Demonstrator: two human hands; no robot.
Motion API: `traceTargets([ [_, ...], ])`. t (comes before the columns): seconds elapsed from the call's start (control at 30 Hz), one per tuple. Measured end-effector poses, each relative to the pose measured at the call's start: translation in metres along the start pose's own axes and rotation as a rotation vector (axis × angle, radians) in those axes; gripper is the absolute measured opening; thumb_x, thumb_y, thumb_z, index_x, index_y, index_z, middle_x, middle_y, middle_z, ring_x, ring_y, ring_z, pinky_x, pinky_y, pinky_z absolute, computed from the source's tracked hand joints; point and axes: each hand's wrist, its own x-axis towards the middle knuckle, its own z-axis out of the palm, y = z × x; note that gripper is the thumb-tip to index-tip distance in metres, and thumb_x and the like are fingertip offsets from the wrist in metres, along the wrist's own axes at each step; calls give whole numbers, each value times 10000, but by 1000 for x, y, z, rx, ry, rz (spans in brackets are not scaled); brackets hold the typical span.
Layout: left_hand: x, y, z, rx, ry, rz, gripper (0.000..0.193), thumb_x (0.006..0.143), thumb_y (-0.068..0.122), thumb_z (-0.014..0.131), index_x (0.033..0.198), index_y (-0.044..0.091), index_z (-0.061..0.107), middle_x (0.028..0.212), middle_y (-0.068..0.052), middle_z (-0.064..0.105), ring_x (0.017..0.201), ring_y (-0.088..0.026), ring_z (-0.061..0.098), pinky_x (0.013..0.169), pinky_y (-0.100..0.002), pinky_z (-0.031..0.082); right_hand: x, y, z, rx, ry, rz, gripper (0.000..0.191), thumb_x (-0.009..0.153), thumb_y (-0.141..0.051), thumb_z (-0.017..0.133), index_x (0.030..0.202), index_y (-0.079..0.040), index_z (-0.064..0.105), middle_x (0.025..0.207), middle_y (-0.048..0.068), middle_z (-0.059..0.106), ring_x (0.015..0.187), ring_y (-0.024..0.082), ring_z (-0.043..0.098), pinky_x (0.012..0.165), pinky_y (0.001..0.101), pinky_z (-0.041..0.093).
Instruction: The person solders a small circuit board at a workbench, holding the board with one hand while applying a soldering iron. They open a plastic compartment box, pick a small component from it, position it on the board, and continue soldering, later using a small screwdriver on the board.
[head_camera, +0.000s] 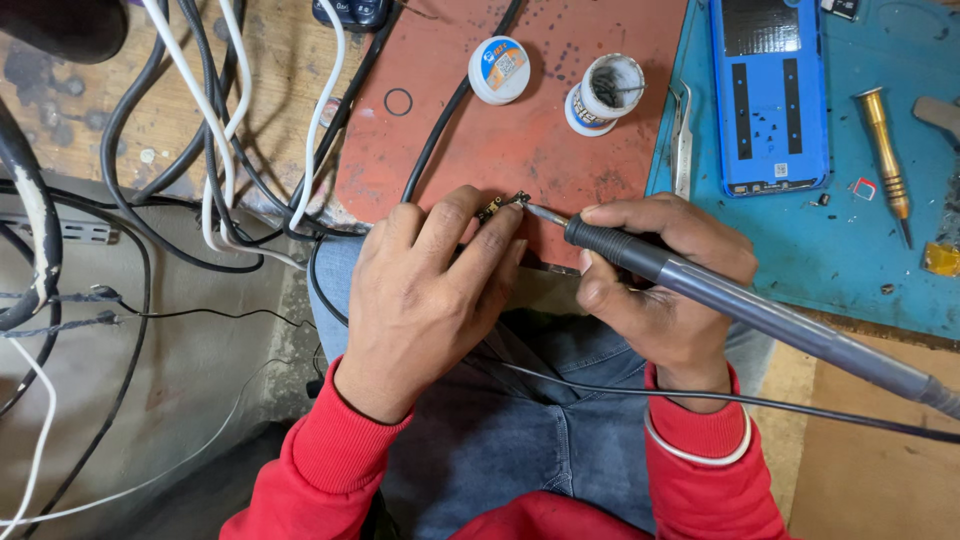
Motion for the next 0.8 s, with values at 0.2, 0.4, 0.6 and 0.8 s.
traceTargets([
  [0.2,-1,0,1,-8,-9,-4,331,922,189,804,1233,128,711,1203,-22,627,867,-221,533,755,-358,477,0,-1,3,-68,13,22,254,886,-20,774,1131,8,716,906,78,721,771,103,699,693,216,539],
  [0.4,-1,-2,1,6,-9,13,337,921,187,795,1241,127,710,1209,-26,627,870,-223,532,755,-358,476,2,-2,2,-37,-4,11,276,881,-26,778,1147,2,710,900,73,715,774,103,703,695,213,546],
  [0.6,-1,-1,1,4,-6,6,319,932,193,797,1232,123,716,1193,-25,630,862,-221,532,743,-358,474,-2,2,3,-81,18,6,221,890,-53,774,1090,20,712,909,77,720,775,100,705,698,217,552],
  [0.8,-1,-1,1,-30,10,-5,298,946,169,805,1226,121,717,1191,-20,637,853,-213,530,751,-349,475,-7,5,3,-16,59,72,228,922,-109,788,1093,25,716,883,61,727,736,80,676,671,207,538],
])
